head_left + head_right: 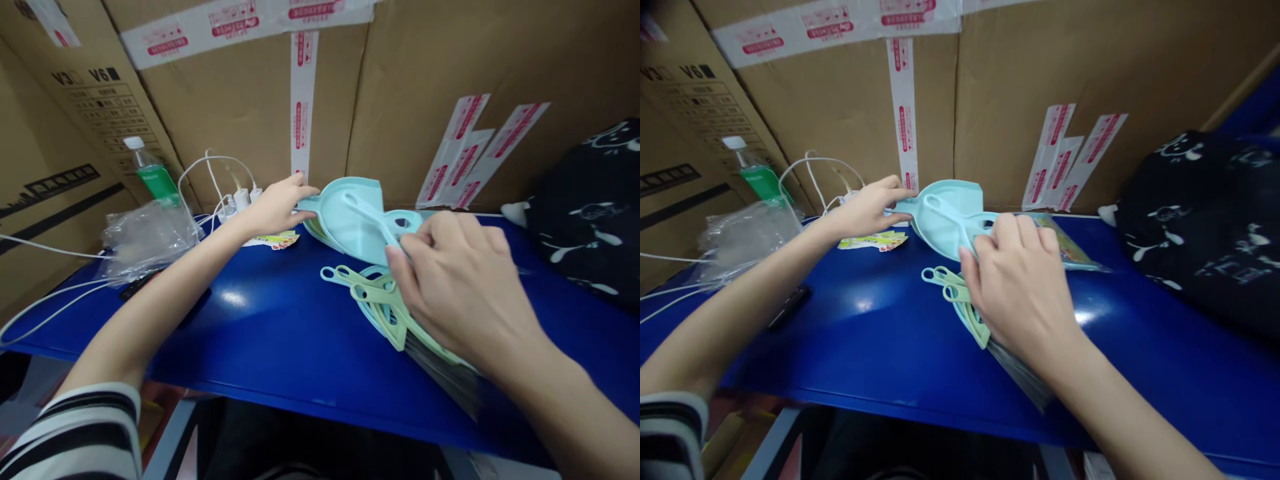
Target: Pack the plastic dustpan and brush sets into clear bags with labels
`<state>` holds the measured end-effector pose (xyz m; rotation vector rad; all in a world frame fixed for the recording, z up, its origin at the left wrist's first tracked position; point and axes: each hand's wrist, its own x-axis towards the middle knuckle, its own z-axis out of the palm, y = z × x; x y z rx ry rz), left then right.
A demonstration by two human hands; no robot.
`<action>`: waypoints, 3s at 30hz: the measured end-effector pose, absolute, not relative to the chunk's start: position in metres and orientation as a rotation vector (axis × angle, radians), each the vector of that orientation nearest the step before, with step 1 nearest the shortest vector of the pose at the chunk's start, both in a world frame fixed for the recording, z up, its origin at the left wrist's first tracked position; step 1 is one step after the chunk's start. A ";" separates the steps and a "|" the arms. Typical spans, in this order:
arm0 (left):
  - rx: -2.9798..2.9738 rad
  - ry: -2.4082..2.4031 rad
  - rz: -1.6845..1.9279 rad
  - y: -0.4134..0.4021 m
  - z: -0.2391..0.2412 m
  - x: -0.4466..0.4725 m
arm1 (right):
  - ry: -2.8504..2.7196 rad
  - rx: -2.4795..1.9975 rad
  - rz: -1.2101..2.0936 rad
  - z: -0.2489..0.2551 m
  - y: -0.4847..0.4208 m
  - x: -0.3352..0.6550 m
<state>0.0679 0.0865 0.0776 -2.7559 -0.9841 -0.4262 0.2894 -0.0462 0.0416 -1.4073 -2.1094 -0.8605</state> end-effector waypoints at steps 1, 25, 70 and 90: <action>-2.762 -0.973 -0.413 0.100 0.080 0.070 | -2.126 -1.456 -0.819 0.043 -0.046 0.294; -2.614 -1.120 0.153 0.153 0.071 0.115 | -2.734 -1.532 -0.170 0.029 -0.040 0.338; -3.293 -0.986 -0.797 0.033 -0.005 0.091 | -2.669 -1.493 -0.421 0.013 -0.051 0.321; -3.084 -1.024 -0.587 0.012 0.002 0.087 | -2.654 -1.502 -0.548 0.016 -0.056 0.329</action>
